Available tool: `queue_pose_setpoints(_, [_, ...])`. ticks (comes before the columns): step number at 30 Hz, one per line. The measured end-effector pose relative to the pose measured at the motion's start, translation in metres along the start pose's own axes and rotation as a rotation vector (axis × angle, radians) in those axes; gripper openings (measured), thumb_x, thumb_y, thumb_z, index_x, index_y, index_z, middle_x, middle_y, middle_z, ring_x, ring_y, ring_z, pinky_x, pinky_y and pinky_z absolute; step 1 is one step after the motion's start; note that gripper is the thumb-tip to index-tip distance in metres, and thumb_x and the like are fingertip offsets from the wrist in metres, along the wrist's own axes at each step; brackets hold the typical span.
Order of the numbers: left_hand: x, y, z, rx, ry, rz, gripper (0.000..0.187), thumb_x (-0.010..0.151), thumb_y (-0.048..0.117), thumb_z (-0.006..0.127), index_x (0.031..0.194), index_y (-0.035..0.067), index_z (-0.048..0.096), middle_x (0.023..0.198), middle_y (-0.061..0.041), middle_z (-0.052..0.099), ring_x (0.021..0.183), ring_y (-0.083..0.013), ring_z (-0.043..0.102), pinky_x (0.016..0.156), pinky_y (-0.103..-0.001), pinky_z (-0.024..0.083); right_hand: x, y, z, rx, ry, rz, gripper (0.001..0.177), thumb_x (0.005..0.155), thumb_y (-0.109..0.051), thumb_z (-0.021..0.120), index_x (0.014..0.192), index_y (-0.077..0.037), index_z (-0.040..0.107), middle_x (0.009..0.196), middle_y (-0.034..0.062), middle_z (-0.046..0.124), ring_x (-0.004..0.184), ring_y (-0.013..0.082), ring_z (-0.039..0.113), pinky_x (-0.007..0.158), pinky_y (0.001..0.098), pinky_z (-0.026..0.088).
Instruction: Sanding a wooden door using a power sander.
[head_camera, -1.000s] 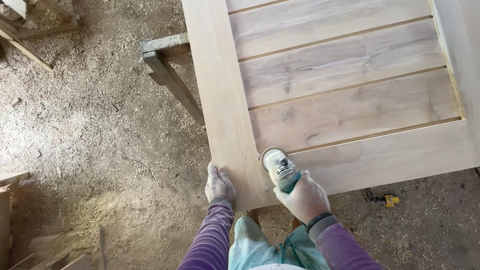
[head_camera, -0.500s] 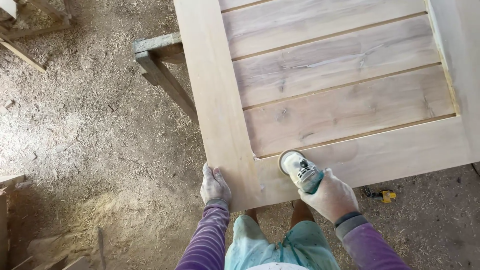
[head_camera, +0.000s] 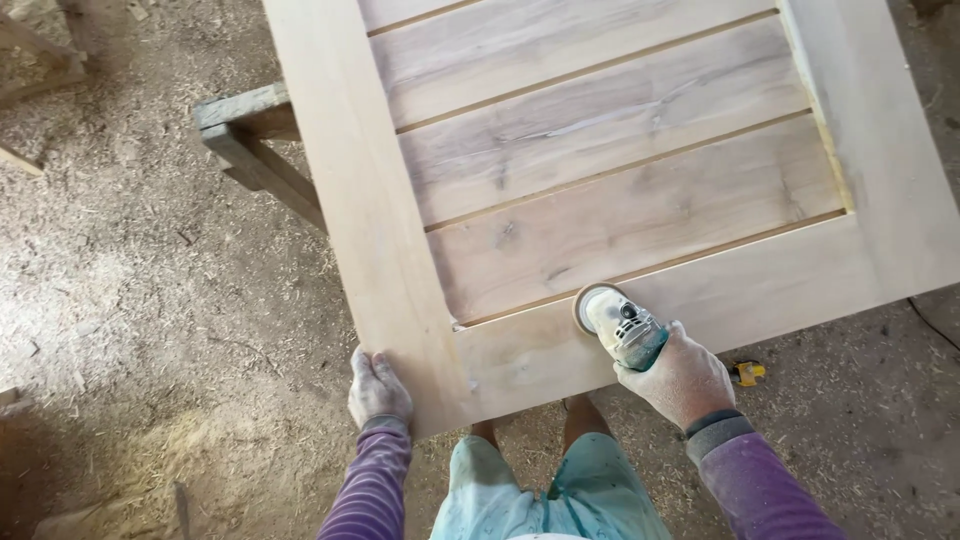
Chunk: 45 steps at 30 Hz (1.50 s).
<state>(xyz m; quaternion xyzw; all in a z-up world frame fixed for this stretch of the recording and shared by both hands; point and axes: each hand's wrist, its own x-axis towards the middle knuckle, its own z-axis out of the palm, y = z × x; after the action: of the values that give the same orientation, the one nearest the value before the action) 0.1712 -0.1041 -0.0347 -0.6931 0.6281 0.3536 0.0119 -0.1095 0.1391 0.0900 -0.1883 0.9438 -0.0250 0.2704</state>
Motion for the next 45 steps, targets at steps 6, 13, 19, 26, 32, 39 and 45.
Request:
queue_pose_setpoints(6, [-0.005, 0.007, -0.002, 0.019, 0.001, -0.079, 0.045, 0.109, 0.04, 0.034, 0.144, 0.016, 0.049, 0.117, -0.021, 0.072, 0.102, -0.0367, 0.074, 0.084, -0.049, 0.064, 0.018, 0.041, -0.015, -0.012, 0.045, 0.04, 0.071, 0.064, -0.052, 0.088, 0.108, -0.002, 0.064, 0.094, 0.0234, 0.075, 0.095, 0.0405, 0.073, 0.085, 0.0497, 0.059])
queue_pose_setpoints(13, [0.006, -0.019, 0.012, 0.204, 0.132, 0.019, 0.045, 0.113, 0.042, 0.037, 0.139, 0.011, 0.057, 0.113, -0.025, 0.073, 0.1, -0.0444, 0.071, 0.085, -0.055, 0.058, 0.048, 0.089, -0.046, 0.044, 0.073, 0.114, 0.07, 0.062, -0.049, 0.089, 0.11, -0.004, 0.065, 0.097, 0.0219, 0.076, 0.097, 0.0404, 0.073, 0.088, 0.0496, 0.058])
queue_pose_setpoints(19, [-0.007, 0.005, 0.005, 0.097, 0.104, -0.123, 0.047, 0.113, 0.041, 0.035, 0.139, 0.009, 0.056, 0.112, -0.026, 0.071, 0.096, -0.0419, 0.072, 0.081, -0.054, 0.061, 0.071, 0.14, -0.066, 0.061, 0.109, 0.113, 0.067, 0.064, -0.048, 0.089, 0.111, -0.006, 0.066, 0.099, 0.0188, 0.077, 0.097, 0.036, 0.075, 0.088, 0.0456, 0.059])
queue_pose_setpoints(26, [-0.003, -0.009, 0.01, 0.146, 0.157, -0.088, 0.046, 0.115, 0.04, 0.037, 0.136, 0.006, 0.061, 0.112, -0.026, 0.072, 0.096, -0.0417, 0.071, 0.083, -0.053, 0.06, 0.098, 0.196, -0.097, 0.218, 0.067, 0.222, 0.055, 0.077, -0.038, 0.085, 0.119, -0.008, 0.068, 0.107, 0.0128, 0.078, 0.098, 0.0258, 0.076, 0.093, 0.0436, 0.059])
queue_pose_setpoints(32, [-0.006, -0.005, 0.01, 0.157, 0.172, -0.038, 0.043, 0.116, 0.036, 0.038, 0.131, 0.003, 0.061, 0.109, -0.026, 0.071, 0.095, -0.042, 0.071, 0.083, -0.053, 0.058, 0.126, 0.248, -0.115, 0.371, 0.138, 0.453, 0.052, 0.077, -0.032, 0.088, 0.12, -0.007, 0.072, 0.113, 0.0148, 0.074, 0.098, 0.0274, 0.073, 0.09, 0.0456, 0.058])
queue_pose_setpoints(39, [-0.013, 0.01, 0.005, 0.125, 0.141, -0.126, 0.044, 0.115, 0.038, 0.035, 0.134, 0.005, 0.058, 0.112, -0.027, 0.069, 0.097, -0.0414, 0.07, 0.082, -0.054, 0.059, 0.132, 0.27, -0.105, 0.443, 0.284, 0.346, 0.05, 0.079, -0.033, 0.088, 0.118, -0.006, 0.072, 0.113, 0.0151, 0.074, 0.097, 0.0264, 0.072, 0.09, 0.0431, 0.058])
queue_pose_setpoints(45, [-0.01, 0.009, 0.004, 0.09, 0.106, -0.098, 0.049, 0.114, 0.04, 0.032, 0.139, 0.003, 0.053, 0.116, -0.027, 0.067, 0.1, -0.0402, 0.07, 0.083, -0.052, 0.061, 0.088, 0.159, -0.105, 0.515, 0.118, 0.406, 0.042, 0.08, -0.027, 0.084, 0.117, -0.011, 0.072, 0.112, 0.0121, 0.074, 0.097, 0.0278, 0.072, 0.087, 0.0466, 0.058])
